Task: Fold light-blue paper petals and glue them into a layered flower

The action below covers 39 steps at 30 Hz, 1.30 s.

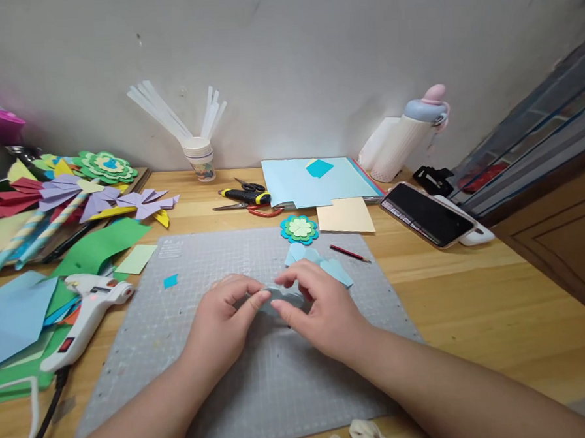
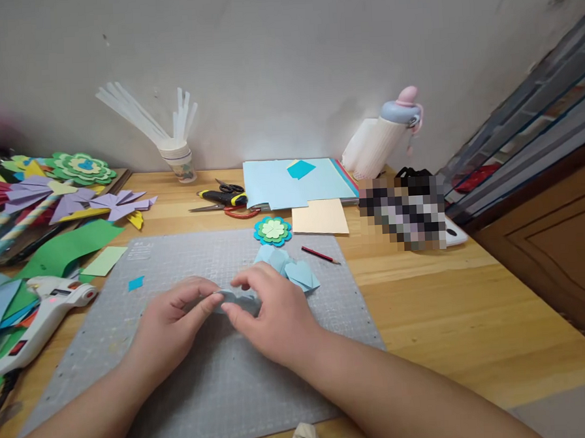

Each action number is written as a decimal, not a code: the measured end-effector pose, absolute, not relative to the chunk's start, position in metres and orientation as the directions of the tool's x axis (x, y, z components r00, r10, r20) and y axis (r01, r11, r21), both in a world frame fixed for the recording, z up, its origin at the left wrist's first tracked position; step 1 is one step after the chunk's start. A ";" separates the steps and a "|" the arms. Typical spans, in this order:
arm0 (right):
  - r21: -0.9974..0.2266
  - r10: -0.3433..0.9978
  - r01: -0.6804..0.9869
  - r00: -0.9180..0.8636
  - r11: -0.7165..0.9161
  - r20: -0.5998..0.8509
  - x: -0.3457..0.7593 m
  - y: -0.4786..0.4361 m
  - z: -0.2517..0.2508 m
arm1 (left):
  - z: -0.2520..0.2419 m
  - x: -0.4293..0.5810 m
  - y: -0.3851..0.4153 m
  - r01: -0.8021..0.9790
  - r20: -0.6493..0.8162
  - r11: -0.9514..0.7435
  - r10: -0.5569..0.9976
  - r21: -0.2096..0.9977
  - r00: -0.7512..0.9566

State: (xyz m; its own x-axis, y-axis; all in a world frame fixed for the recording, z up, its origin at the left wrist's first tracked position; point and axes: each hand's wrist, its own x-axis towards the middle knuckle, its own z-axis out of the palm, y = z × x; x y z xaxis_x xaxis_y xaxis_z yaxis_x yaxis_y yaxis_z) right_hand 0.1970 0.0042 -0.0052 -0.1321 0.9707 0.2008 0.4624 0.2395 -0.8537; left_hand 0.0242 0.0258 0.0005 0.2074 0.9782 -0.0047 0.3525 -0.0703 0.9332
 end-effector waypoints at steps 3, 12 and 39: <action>-0.771 0.927 0.516 -0.190 0.373 0.322 0.202 0.003 0.003 | 0.006 0.027 0.024 0.350 0.025 -0.097 0.979 0.932 0.204; -0.799 0.644 0.241 0.486 0.551 0.591 0.244 0.034 0.021 | 0.015 0.086 0.077 0.530 -0.013 -0.141 0.961 0.836 0.276; -0.978 0.940 -0.099 0.308 0.183 0.145 0.221 0.029 -0.005 | 0.014 0.031 0.042 0.239 -0.265 0.217 0.945 0.946 0.191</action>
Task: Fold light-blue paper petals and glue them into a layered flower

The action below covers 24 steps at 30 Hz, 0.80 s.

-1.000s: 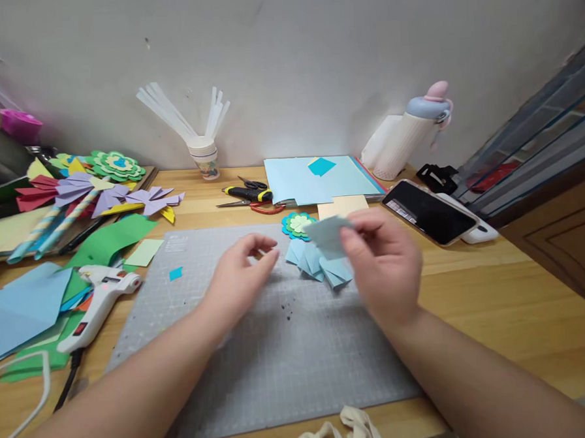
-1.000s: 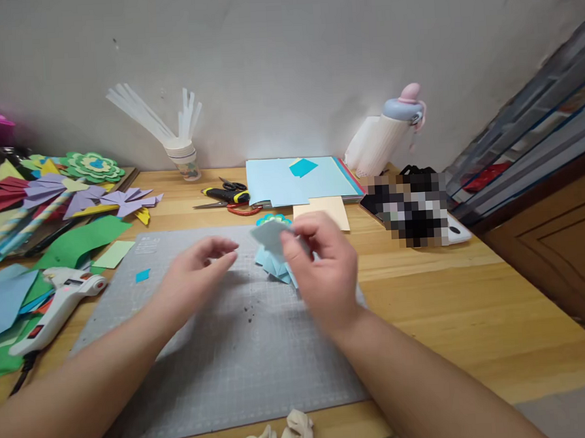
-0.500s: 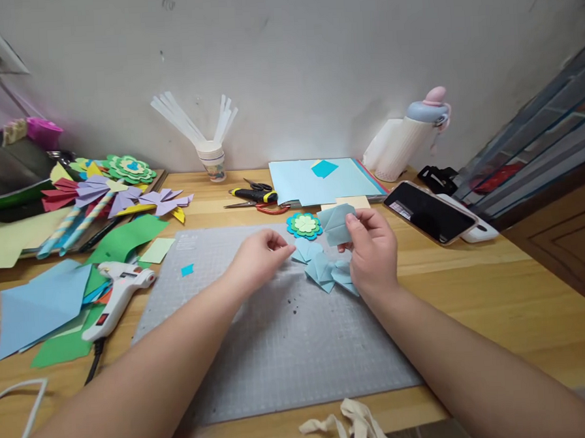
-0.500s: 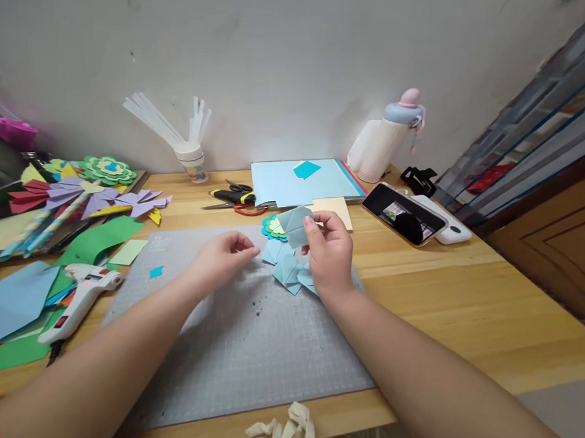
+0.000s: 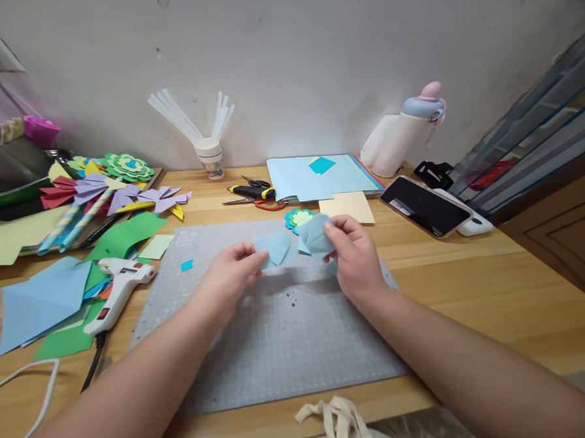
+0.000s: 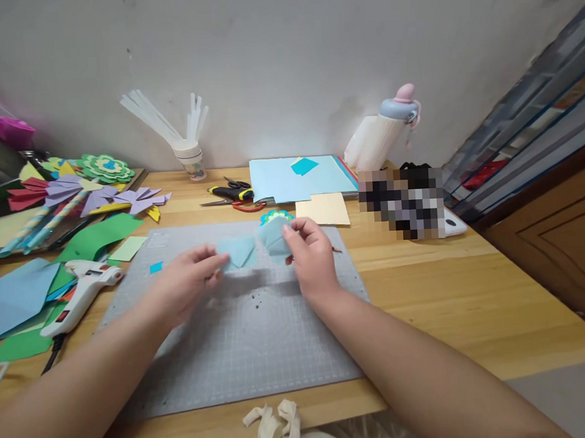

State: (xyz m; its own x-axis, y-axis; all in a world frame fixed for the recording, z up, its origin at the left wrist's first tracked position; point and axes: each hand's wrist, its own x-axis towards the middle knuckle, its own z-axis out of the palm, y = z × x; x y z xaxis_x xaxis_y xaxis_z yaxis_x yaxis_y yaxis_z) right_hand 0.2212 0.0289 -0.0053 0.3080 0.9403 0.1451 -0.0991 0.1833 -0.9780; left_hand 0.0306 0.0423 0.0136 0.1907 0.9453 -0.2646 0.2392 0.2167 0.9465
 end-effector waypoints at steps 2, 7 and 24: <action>-0.991 0.984 -0.103 0.163 0.084 0.066 0.211 0.017 -0.002 | 0.014 0.011 0.029 0.144 -0.306 0.281 0.931 0.949 0.199; -0.998 0.999 -0.050 0.035 -0.039 -0.041 0.198 -0.001 -0.001 | 0.011 -0.004 0.009 0.011 -0.340 0.347 0.911 0.938 0.233; -0.954 0.946 -0.049 -0.154 -0.295 -0.285 0.191 -0.007 -0.003 | 0.007 0.009 -0.005 0.103 -0.271 0.254 0.938 0.962 0.214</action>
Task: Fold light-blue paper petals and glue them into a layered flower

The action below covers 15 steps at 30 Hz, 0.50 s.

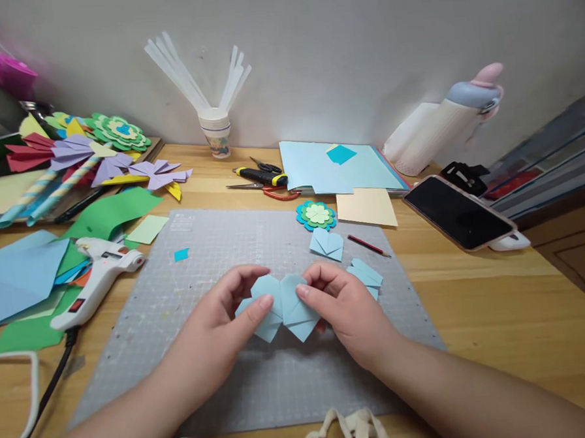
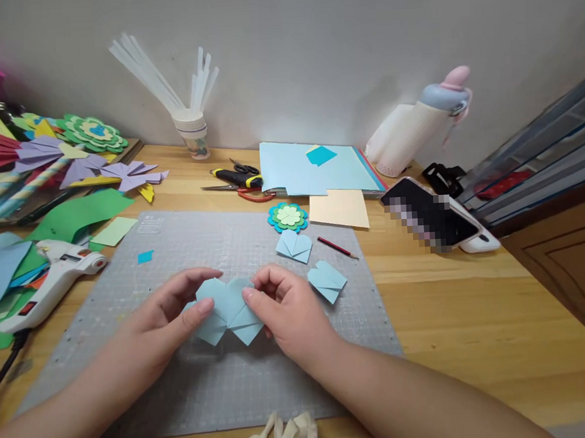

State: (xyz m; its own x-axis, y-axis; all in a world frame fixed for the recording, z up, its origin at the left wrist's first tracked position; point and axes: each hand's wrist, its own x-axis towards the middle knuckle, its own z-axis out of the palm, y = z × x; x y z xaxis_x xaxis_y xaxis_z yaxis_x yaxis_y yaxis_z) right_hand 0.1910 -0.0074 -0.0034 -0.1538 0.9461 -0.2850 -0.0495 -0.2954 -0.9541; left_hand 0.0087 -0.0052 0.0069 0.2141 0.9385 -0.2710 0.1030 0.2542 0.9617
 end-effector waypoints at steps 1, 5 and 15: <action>-0.954 0.943 -0.036 -0.171 -0.297 -0.287 0.191 -0.008 -0.003 | 0.006 0.008 -0.005 0.108 -0.288 0.269 0.924 0.957 0.252; -0.967 0.950 0.010 -0.187 -0.253 -0.250 0.192 -0.009 -0.002 | 0.005 0.005 -0.003 0.062 -0.363 0.361 0.882 0.930 0.302; -0.972 0.957 0.070 -0.171 -0.226 -0.235 0.192 -0.007 0.000 | 0.008 0.007 -0.001 0.138 -0.392 0.368 0.877 0.920 0.277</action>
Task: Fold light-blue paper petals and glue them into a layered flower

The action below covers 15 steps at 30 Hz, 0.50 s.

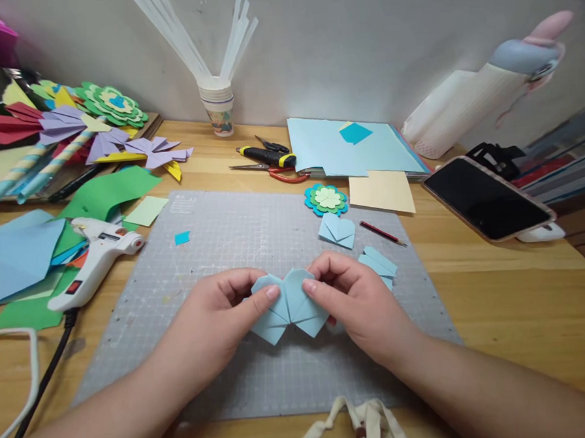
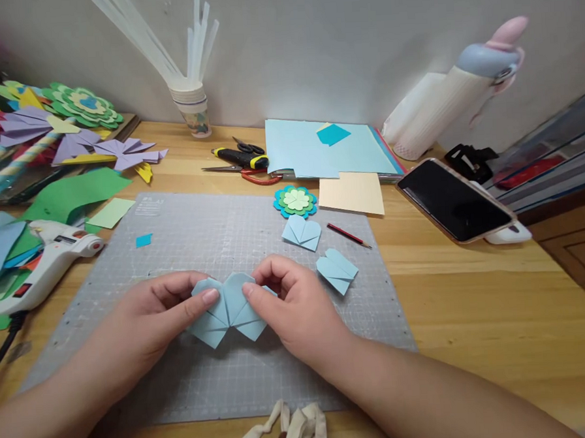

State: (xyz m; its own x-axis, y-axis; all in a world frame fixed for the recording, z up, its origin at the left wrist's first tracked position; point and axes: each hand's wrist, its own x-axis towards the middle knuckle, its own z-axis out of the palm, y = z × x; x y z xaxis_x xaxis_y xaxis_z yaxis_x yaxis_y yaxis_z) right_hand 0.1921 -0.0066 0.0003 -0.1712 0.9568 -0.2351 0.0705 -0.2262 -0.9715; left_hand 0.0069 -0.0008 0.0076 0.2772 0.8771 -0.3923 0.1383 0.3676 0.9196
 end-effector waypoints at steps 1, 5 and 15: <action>-0.972 0.957 0.074 -0.171 -0.224 -0.234 0.192 -0.007 0.000 | 0.009 0.007 -0.001 0.131 -0.391 0.369 0.876 0.920 0.282; -0.975 0.962 0.080 -0.167 -0.207 -0.218 0.192 -0.007 0.001 | 0.012 0.009 0.000 0.123 -0.386 0.366 0.877 0.923 0.286; -0.972 0.960 0.095 -0.164 -0.216 -0.229 0.192 -0.006 0.003 | 0.012 0.009 -0.001 0.137 -0.363 0.337 0.889 0.931 0.279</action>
